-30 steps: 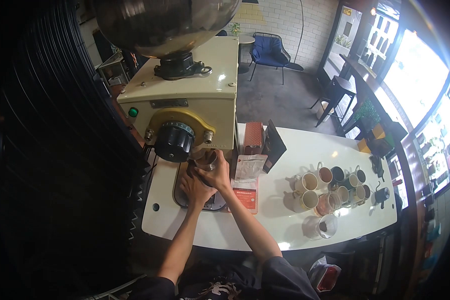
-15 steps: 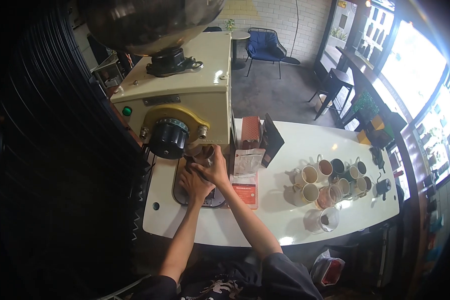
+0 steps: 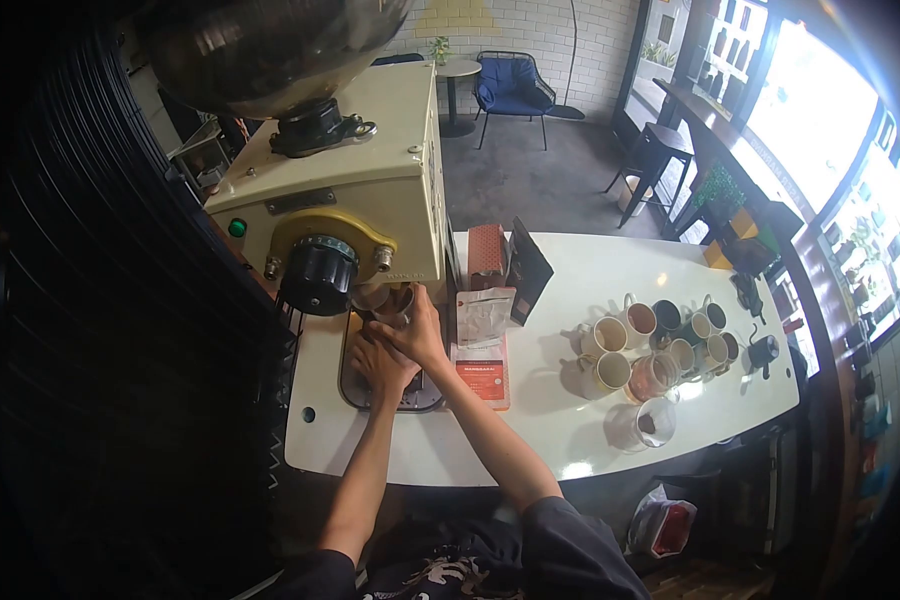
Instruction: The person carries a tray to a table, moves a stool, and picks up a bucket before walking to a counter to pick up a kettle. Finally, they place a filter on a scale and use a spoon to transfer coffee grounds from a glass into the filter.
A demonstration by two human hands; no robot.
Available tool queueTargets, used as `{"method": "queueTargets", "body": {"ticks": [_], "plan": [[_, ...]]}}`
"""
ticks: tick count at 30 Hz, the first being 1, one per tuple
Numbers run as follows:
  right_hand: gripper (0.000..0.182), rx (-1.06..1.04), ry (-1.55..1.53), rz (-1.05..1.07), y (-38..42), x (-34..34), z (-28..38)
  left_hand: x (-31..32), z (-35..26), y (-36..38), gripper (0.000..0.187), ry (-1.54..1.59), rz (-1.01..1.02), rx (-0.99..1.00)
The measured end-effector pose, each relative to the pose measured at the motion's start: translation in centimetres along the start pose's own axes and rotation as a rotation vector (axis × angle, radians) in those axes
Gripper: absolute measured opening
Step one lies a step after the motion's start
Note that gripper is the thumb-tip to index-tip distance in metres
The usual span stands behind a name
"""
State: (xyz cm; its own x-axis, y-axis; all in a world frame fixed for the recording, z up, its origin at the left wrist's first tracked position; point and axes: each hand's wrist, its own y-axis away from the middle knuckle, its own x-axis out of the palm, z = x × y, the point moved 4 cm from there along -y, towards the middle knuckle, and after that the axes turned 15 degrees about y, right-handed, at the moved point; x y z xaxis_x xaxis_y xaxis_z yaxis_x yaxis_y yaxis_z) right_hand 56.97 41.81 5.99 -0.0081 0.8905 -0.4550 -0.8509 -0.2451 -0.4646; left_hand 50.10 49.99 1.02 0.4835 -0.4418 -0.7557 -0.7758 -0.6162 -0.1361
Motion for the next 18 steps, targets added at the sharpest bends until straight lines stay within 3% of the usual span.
{"method": "queueTargets", "body": {"ticks": [6, 11, 14, 17, 18], "plan": [[0.078, -0.029, 0.041, -0.005, 0.2, 0.0, -0.3, 0.5, 0.4, 0.0, 0.097, -0.015, -0.023, 0.015], [0.097, -0.062, 0.170, 0.005, 1.0, -0.7, -1.0, 0.7, 0.6, -0.1, 0.099, -0.010, -0.054, 0.055], [0.098, -0.004, 0.247, 0.042, 2.2, -2.4, -1.3, 0.5, 0.5, 0.1, 0.112, 0.014, -0.072, 0.051], [0.091, 0.051, 0.183, 0.122, 3.5, -4.8, -1.9, -0.6, 0.5, 0.9, 0.116, 0.035, -0.068, 0.120], [0.078, 0.094, 0.082, 0.169, 4.3, -5.7, -2.2, -1.2, 0.3, 1.2, 0.117, 0.043, -0.093, 0.154]]}}
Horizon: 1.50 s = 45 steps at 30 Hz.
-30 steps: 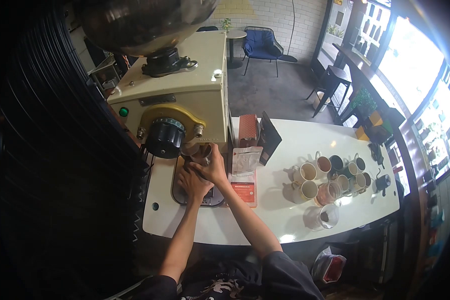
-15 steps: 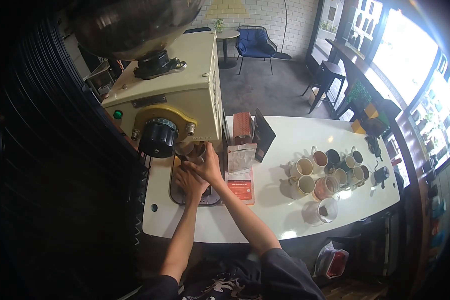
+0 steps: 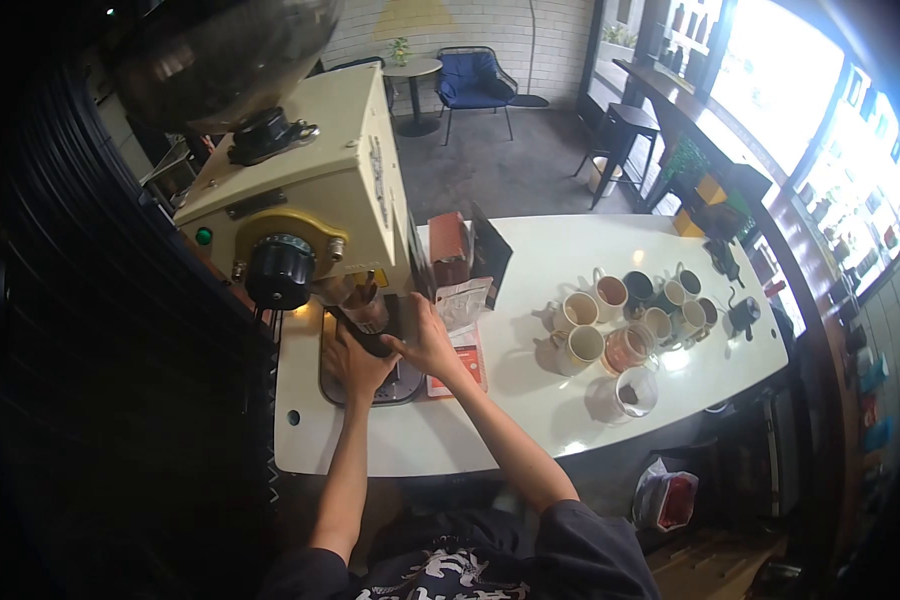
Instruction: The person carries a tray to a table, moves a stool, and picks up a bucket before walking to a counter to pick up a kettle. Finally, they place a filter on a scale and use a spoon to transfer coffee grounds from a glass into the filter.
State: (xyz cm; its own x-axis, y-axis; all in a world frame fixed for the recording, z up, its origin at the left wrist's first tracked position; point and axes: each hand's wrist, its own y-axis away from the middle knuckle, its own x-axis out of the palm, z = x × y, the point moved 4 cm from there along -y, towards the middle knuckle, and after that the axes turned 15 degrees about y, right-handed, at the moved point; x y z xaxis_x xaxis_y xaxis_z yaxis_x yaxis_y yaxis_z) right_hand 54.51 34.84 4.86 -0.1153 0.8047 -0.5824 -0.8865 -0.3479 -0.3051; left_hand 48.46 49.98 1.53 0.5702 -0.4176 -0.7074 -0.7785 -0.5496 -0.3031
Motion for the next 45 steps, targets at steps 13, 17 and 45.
{"method": "queueTargets", "body": {"ticks": [13, 17, 45], "plan": [[0.026, -0.176, -0.133, 0.289, 3.2, -4.6, 1.2, -2.9, -2.9, 4.3, 0.052, 0.305, -0.115, 0.197], [0.020, 0.159, 0.039, 0.301, 7.4, -5.9, -3.4, -1.7, -4.3, 8.0, 0.026, 0.789, 0.340, 0.127], [0.031, 0.216, 0.243, -0.259, 19.7, -24.3, -1.5, 3.9, -15.0, 12.9, 0.028, 0.510, 1.124, 0.216]]}}
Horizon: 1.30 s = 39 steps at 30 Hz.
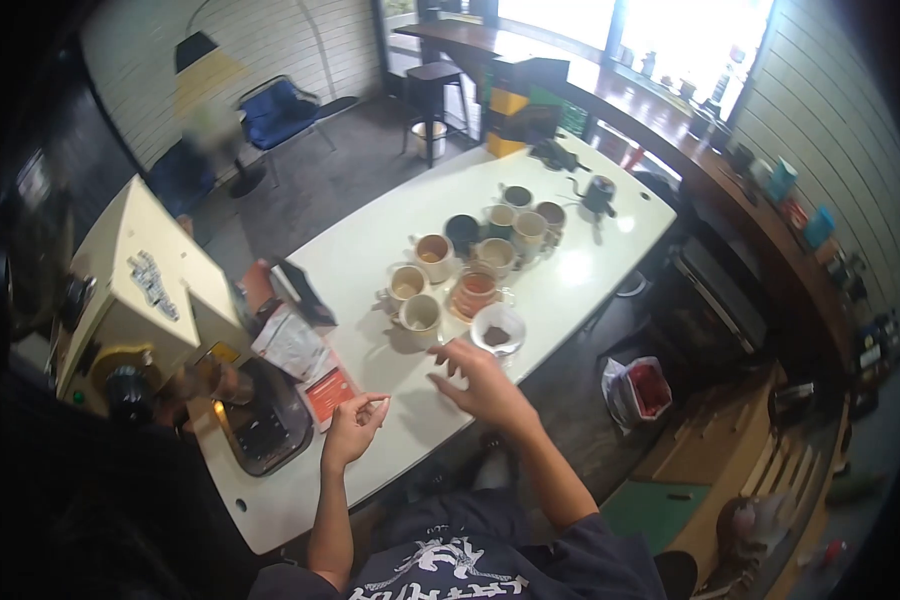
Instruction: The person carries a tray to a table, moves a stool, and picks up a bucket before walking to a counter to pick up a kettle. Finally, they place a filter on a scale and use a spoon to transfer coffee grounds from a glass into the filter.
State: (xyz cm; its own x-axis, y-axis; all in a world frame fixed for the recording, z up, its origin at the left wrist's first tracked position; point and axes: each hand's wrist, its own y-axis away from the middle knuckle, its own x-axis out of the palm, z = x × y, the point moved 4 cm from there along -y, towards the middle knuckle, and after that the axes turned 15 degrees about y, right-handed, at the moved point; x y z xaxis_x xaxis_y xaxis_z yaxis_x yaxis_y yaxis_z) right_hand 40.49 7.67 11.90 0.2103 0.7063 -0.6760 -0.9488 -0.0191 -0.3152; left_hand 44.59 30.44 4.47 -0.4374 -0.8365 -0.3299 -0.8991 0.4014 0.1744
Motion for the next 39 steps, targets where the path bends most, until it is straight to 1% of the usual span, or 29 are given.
{"method": "queueTargets", "body": {"ticks": [2, 3, 4, 5, 6, 7, 8, 9, 10, 12, 14, 15, 16, 18, 19, 20, 22, 23, 26, 27, 28, 30, 31, 33, 34, 36, 39], "plan": [[0.025, 0.087, 0.041, -0.168, 0.9, -4.5, -1.8, 3.1, -1.3, -1.6, 0.029, 0.282, 0.100, 0.124], [0.025, 0.125, 0.069, -0.222, 1.3, -6.1, -3.4, 4.7, -1.9, -2.2, 0.029, 0.280, 0.125, 0.128], [0.024, 0.158, 0.093, -0.275, 1.9, -7.4, -5.2, 6.3, -2.6, -2.8, 0.035, 0.268, 0.160, 0.135], [0.031, 0.233, 0.144, -0.235, 2.4, -8.3, -7.4, 7.9, -3.3, -3.4, 0.042, 0.256, 0.188, 0.143], [0.031, 0.237, 0.146, -0.244, 2.8, -9.1, -9.0, 9.2, -4.0, -4.1, 0.049, 0.244, 0.210, 0.152], [0.039, 0.267, 0.198, -0.188, 3.2, -9.3, -10.6, 10.6, -3.9, -4.8, 0.056, 0.254, 0.249, 0.109], [0.048, 0.297, 0.248, -0.130, 3.7, -9.2, -12.4, 12.0, -3.4, -5.5, 0.056, 0.251, 0.254, 0.108], [0.064, 0.278, 0.214, -0.088, 3.9, -8.5, -14.4, 13.3, -2.7, -6.2, 0.056, 0.242, 0.199, 0.138], [0.076, 0.269, 0.186, -0.016, 3.8, -7.9, -15.4, 14.4, -2.2, -7.0, 0.056, 0.235, 0.141, 0.167], [0.089, 0.170, 0.184, 0.011, 3.4, -6.2, -16.4, 16.4, -2.1, -8.0, 0.055, 0.222, 0.103, 0.154], [0.098, 0.120, 0.112, 0.087, 2.3, -4.9, -16.6, 17.6, -1.5, -8.8, 0.057, 0.209, -0.013, 0.013], [0.097, 0.104, 0.074, 0.105, 1.9, -4.8, -16.4, 18.1, -1.5, -9.0, 0.061, 0.213, -0.064, -0.040], [0.094, 0.112, 0.025, 0.126, 1.6, -4.2, -16.8, 18.7, -1.7, -9.2, 0.061, 0.210, -0.082, -0.049], [0.090, 0.120, -0.008, 0.235, 1.0, -3.7, -17.4, 19.1, -3.1, -9.4, 0.068, 0.016, -0.245, 0.177], [0.088, 0.107, 0.000, 0.268, 0.7, -3.8, -17.3, 19.5, -3.0, -9.7, 0.076, 0.031, -0.278, 0.253], [0.088, 0.080, -0.015, 0.291, 0.1, -4.0, -17.5, 19.8, -2.7, -10.2, 0.076, 0.023, -0.313, 0.239], [0.087, -0.005, -0.126, 0.380, -0.3, -4.3, -17.9, 20.2, -2.1, -10.3, 0.075, 0.248, -0.390, 0.253], [0.085, -0.032, -0.144, 0.439, -0.8, -4.8, -18.2, 20.3, -1.9, -10.3, 0.078, 0.295, -0.412, 0.208], [0.053, -0.085, -0.264, 0.468, -3.0, -6.7, -20.0, 20.3, -1.4, -9.9, 0.080, 0.283, -0.465, 0.223], [0.035, -0.015, -0.312, 0.362, -3.8, -7.3, -20.5, 20.2, -1.8, -9.6, 0.082, 0.279, -0.442, 0.235], [0.027, 0.020, -0.272, 0.254, -4.6, -7.2, -21.3, 19.9, -2.4, -9.3, 0.082, 0.276, -0.461, 0.234], [0.023, 0.077, -0.140, 0.112, -5.7, -7.0, -22.2, 19.4, -3.5, -8.7, 0.082, 0.286, -0.416, 0.251], [0.023, 0.063, -0.140, 0.122, -6.0, -6.5, -22.3, 18.9, -4.7, -8.4, 0.079, 0.276, -0.405, 0.255], [0.021, 0.074, -0.182, 0.271, -6.0, -4.8, -22.8, 17.8, -7.5, -8.2, 0.077, 0.281, -0.434, 0.260], [0.021, 0.067, -0.181, 0.279, -5.8, -4.3, -22.9, 17.3, -8.5, -8.2, 0.075, 0.283, -0.445, 0.263], [0.015, 0.148, -0.356, 0.445, -5.3, -2.8, -23.0, 16.2, -9.8, -8.8, 0.074, 0.326, -0.459, 0.344], [0.016, 0.108, -0.381, 0.439, -4.3, -1.3, -23.4, 15.0, -11.3, -10.5, 0.076, 0.323, -0.490, 0.434]]}}
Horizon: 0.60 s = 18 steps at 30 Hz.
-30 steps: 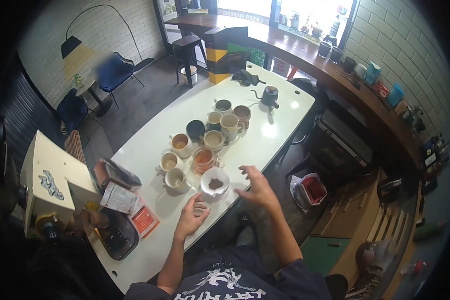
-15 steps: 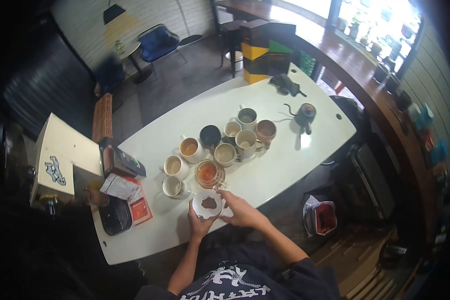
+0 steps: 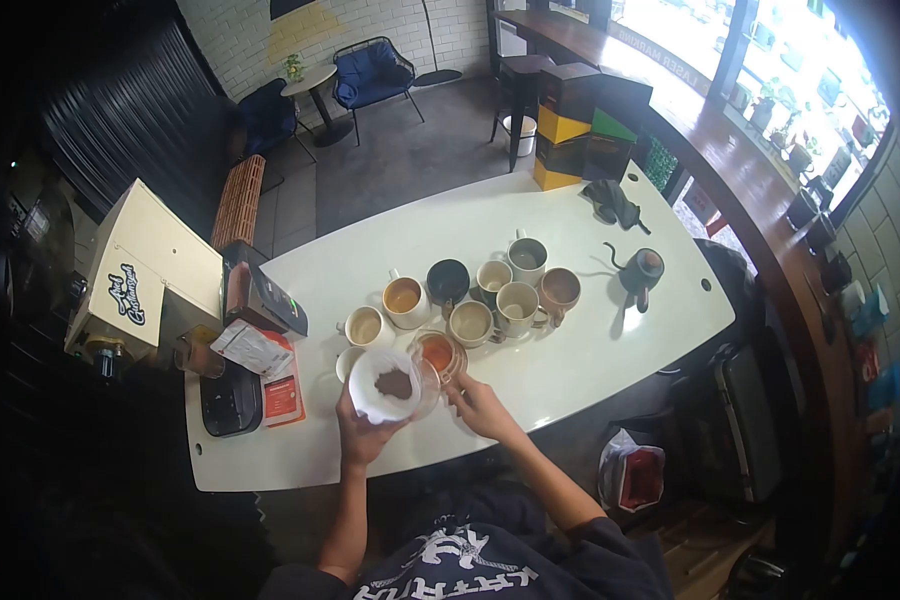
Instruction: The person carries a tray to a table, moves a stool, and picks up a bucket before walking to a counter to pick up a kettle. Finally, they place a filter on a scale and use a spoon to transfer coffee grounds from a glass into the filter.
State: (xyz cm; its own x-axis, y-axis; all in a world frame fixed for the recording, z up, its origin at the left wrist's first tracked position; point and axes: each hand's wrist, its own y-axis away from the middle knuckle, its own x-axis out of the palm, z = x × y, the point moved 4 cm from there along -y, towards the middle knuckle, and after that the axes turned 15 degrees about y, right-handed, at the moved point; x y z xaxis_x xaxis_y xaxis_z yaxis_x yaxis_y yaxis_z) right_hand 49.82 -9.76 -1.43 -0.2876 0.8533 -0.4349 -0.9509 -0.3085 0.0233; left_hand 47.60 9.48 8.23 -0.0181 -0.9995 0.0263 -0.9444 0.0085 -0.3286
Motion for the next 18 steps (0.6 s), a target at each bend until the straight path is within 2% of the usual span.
{"method": "queueTargets", "body": {"ticks": [4, 7, 13, 18], "plan": [[0.020, -0.041, 0.057, -0.006, 0.7, 0.8, -0.1, 1.7, 0.7, -2.7, 0.074, 0.073, -0.050, -0.039], [0.019, -0.016, 0.049, -0.019, 1.4, 0.3, 0.4, 3.1, 2.3, -3.8, 0.074, 0.075, 0.008, -0.053], [0.019, -0.052, 0.075, -0.053, 2.3, -1.3, 0.5, 5.1, 3.7, -3.5, 0.074, -0.019, 0.052, -0.126], [0.019, -0.068, 0.047, -0.050, 2.4, -2.2, 0.2, 4.2, 4.5, -3.0, 0.079, -0.002, 0.034, -0.079]]}}
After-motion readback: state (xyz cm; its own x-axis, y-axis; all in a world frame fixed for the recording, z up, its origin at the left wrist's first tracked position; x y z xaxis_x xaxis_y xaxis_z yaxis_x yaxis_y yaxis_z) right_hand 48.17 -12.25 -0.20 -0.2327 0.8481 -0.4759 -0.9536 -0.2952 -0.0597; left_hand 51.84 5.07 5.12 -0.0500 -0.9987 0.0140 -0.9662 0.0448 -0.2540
